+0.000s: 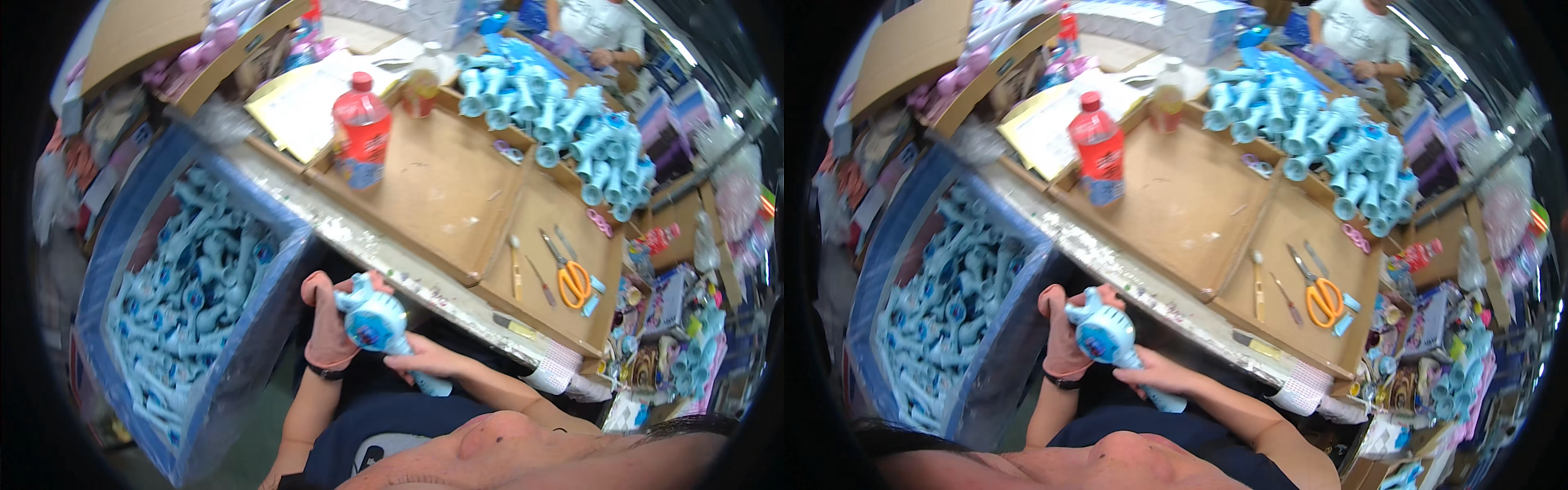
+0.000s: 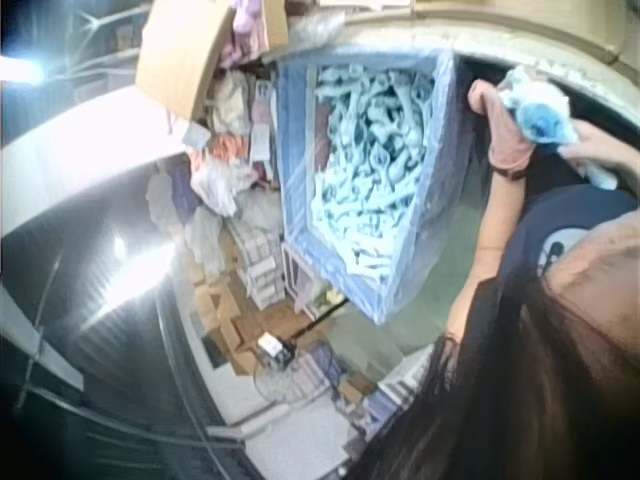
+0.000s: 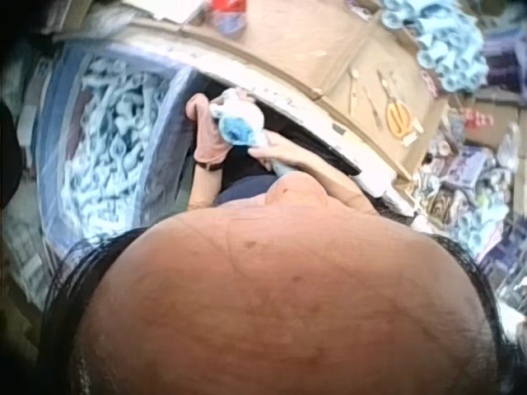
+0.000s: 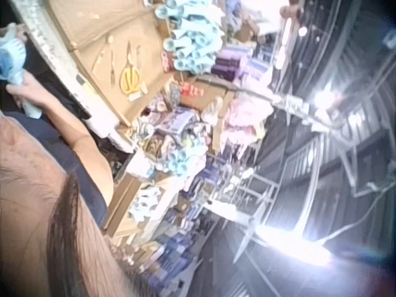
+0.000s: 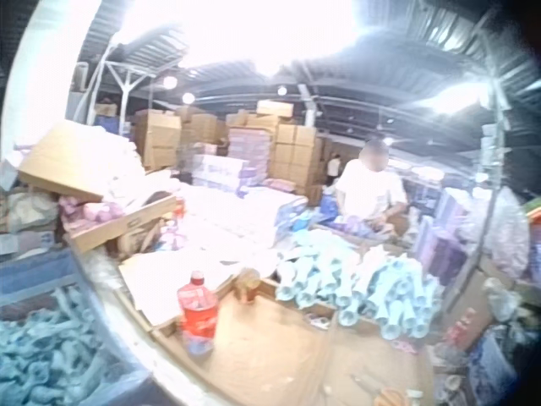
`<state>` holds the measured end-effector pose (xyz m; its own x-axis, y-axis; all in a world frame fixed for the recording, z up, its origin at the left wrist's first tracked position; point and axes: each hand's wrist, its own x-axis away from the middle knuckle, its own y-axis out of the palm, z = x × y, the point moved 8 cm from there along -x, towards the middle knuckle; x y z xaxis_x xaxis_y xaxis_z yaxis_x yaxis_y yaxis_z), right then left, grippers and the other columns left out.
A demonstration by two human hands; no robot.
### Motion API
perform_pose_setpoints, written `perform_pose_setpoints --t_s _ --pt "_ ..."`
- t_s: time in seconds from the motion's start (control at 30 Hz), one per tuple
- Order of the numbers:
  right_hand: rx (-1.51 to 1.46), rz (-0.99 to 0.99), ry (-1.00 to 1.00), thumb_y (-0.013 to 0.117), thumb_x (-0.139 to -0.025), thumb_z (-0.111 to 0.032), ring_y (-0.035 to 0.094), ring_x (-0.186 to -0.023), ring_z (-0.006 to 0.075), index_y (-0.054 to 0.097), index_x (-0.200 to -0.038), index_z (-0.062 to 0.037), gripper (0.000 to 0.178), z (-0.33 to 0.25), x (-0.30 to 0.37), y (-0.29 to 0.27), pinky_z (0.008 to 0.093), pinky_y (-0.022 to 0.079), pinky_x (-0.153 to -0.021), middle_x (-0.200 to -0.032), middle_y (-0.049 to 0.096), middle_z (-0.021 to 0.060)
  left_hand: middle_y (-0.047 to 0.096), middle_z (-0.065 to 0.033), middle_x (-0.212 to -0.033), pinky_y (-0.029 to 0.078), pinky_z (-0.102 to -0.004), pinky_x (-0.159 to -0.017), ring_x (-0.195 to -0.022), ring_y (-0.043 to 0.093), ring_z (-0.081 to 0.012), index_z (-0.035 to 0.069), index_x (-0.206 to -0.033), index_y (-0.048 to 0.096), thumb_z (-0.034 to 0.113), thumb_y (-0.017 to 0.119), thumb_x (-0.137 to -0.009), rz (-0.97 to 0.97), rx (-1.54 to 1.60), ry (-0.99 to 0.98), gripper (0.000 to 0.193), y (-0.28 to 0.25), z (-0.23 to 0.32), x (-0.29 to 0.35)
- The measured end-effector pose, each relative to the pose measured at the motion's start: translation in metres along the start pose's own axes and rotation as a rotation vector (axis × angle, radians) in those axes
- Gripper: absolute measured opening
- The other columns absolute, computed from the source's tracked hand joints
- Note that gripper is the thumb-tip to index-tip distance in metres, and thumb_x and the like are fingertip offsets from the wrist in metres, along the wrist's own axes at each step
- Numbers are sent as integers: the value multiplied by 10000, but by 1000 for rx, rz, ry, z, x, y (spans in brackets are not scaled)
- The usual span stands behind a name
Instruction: The person picks light-blue plastic toy wands from a large bin, wipes each with a pink cloth, and uses a screwdriver to tighten a screw on the handle. The person then places the finished wands into a cardboard tray on the table.
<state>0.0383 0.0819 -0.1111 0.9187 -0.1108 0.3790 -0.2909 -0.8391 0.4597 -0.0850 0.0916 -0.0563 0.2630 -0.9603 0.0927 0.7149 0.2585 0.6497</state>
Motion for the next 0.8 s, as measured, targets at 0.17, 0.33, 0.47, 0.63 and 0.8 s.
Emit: perform_pose_setpoints --t_s 0.17,0.33,0.47,0.63,0.8 --pt "475 -46 -42 694 -872 -355 565 -851 136 465 -1133 -37 471 2 22 1 281 483 -745 -920 565 57 665 -148 -1001 551 -362 -742 -829 655 -240 -47 -1253 506 498 261 -1014 -46 300 -76 644 -18 -5 -1" --pt "374 171 180 789 -780 -236 637 -812 133 563 -1200 -26 522 -33 103 -61 269 525 -686 -934 652 70 651 -135 -1130 502 -421 -885 -988 636 -251 -28 -1319 489 536 367 -983 12 465 -152 668 -27 -4 6" --pt "127 596 -432 754 -776 -307 652 -725 175 586 -1006 -36 393 -167 139 -159 290 532 -578 -848 652 81 669 -84 -1128 505 -442 -883 -1008 644 -228 12 -1284 545 526 409 -979 87 344 -167 612 -39 18 20" --pt "322 1154 -499 691 -822 -450 601 -668 109 612 -1002 -73 426 -315 144 -337 240 398 -471 -767 616 6 687 -50 -1037 553 -389 -793 -890 674 -200 18 -1268 552 467 412 -995 417 223 90 544 -85 77 70" --pt "762 1734 -450 751 -641 -359 685 -823 339 686 -926 25 483 -370 168 -433 435 527 -750 -860 704 180 681 -46 -1025 539 -360 -789 -886 662 -181 17 -1245 555 386 437 -980 404 -499 278 469 -78 127 55"
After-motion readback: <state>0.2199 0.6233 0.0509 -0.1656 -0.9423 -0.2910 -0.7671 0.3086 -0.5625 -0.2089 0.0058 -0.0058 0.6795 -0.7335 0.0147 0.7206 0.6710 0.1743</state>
